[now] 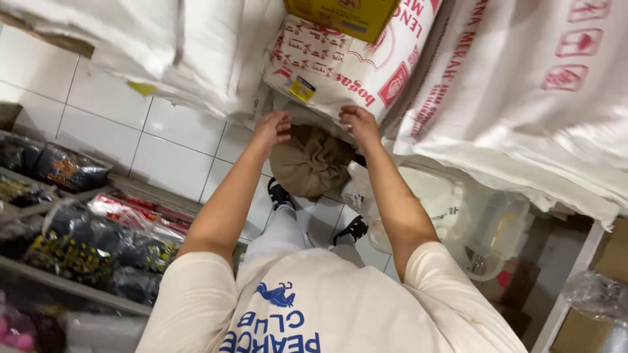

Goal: The person repeatedly picks up small white packages from a large sack on the floor and places them onto a nearby shelf. The person handles the packages one at a time, moving between the sack and the shelf in a repetitive cycle.

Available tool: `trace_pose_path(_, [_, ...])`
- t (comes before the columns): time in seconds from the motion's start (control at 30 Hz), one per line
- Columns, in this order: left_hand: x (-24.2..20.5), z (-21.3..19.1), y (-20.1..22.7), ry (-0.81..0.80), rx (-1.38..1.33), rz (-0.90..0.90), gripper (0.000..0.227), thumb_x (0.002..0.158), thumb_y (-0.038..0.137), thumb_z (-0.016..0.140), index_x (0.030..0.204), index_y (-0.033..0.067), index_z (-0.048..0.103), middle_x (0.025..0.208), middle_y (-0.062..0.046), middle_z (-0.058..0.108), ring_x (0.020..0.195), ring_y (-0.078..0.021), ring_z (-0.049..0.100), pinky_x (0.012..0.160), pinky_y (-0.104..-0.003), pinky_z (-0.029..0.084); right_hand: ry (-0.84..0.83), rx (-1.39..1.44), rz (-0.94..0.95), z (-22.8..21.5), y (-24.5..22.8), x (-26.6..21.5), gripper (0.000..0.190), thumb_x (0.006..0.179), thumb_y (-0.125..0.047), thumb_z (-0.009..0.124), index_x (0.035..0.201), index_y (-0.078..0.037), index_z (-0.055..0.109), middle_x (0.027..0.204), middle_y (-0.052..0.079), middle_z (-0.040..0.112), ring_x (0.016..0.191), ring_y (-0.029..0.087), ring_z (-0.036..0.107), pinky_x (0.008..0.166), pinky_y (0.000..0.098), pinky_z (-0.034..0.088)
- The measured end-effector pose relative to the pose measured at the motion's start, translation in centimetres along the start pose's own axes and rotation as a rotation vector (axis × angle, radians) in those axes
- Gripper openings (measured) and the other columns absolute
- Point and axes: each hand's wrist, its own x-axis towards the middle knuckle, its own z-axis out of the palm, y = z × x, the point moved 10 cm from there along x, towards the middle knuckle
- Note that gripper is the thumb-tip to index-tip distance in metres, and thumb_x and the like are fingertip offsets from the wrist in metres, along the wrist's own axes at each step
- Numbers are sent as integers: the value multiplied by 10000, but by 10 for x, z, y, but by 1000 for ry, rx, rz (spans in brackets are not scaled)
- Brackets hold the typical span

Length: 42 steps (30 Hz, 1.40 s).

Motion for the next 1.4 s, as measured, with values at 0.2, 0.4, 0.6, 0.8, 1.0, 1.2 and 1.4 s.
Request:
trace_pose_path(0.2, [120,6,55,93,237,155,427,963,308,595,1315,68,619,1157,-73,667,1047,-226,622,861,-366,523,275,93,32,1,14,99,513,907,-128,594,1410,-30,564,1372,117,617,1189,234,606,930,370,534])
trace_pose_path(0.4, [151,23,104,259,644,550,401,890,214,665,1242,26,623,1197,-161,653,1081,-322,636,955,-427,508,379,34,-113,19,4,152,691,900,-117,665,1508,35,374,1459,219,514,1281,295,550,1061,367,452])
trace_pose_path(0.6, [177,15,90,276,538,558,349,899,230,655,1169,10,643,1141,-177,651,1070,-345,605,940,-446,473,457,129,62,29,9,156,401,952,-163,686,1258,78,590,1087,189,643,940,272,578,813,390,448])
trace_pose_path(0.8, [182,4,27,180,106,186,272,954,344,573,1061,106,651,935,-36,630,874,-181,595,725,-366,476,296,147,-115,34,-51,92,205,973,-140,652,1098,21,647,930,56,685,828,159,628,778,312,535])
trace_pose_path(1.0, [40,111,-9,-815,-789,-277,478,1063,459,303,1303,130,553,1236,-66,633,1087,-236,630,899,-409,496,-77,193,-279,-1,-100,-65,376,984,-95,665,1339,18,617,1205,47,695,1086,129,638,981,300,520])
trace_pose_path(1.2, [-161,221,-10,-761,-915,-688,882,1025,721,447,1665,122,350,1651,-209,400,1474,-434,404,1217,-617,303,-111,436,-206,-82,-78,-207,347,949,-59,692,1279,46,659,1119,97,720,1002,177,665,945,349,526])
trace_pose_path(1.4, [-310,354,11,-1354,-789,-602,1030,901,778,605,1672,183,271,1671,-205,328,1445,-583,379,1065,-842,247,197,57,-305,-179,-69,-316,445,913,-133,732,1302,42,604,1176,137,668,1021,193,628,909,377,514])
